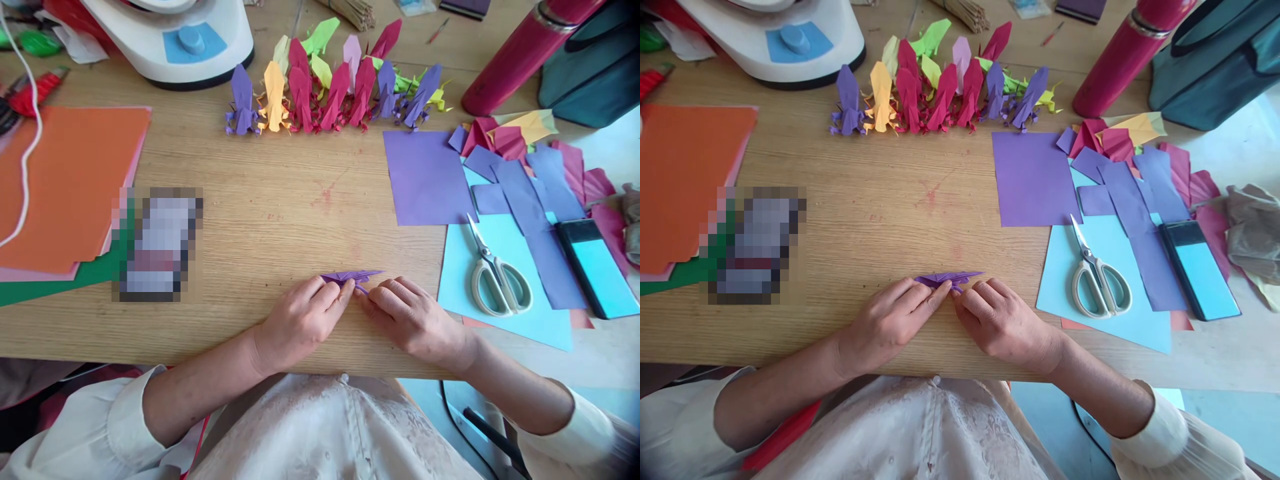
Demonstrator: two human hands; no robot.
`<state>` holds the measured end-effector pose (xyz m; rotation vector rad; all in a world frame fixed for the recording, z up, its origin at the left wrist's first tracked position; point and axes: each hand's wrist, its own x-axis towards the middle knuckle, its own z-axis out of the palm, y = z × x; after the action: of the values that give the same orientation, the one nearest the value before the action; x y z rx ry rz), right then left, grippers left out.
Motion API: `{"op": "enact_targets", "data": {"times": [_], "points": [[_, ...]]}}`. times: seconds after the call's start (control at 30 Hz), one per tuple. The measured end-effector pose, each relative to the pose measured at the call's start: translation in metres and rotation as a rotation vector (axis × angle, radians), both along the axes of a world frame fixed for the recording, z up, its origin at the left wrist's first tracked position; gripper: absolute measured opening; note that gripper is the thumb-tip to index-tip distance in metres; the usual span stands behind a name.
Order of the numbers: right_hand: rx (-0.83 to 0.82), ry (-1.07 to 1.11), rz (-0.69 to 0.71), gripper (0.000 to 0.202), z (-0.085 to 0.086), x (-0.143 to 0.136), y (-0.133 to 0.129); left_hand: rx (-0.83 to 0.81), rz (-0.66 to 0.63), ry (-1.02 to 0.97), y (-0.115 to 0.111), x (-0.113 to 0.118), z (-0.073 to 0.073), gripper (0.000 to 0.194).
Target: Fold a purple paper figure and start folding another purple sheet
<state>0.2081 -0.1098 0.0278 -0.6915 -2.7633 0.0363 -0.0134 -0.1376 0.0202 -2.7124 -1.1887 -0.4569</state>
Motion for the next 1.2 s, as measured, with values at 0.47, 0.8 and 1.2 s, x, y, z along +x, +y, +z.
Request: {"op": "enact_targets", "data": {"times": [0.47,0.8,1.2], "points": [[-0.207,0.131,-0.099,0.022,-0.001,0.009,0.002,0.073,-0.054,0.016,0.003,0.004,-0.001,0.018],[-0.079,0.021,-0.046,0.022,-0.009,0.015,0.000,0.042,-0.062,0.012,0.006,0.004,-0.002,0.018],[-0.149,0.035,-0.098,0.035,-0.015,0.025,-0.006,0.046,-0.124,0.047,0.007,0.001,-0.002,0.029]]}}
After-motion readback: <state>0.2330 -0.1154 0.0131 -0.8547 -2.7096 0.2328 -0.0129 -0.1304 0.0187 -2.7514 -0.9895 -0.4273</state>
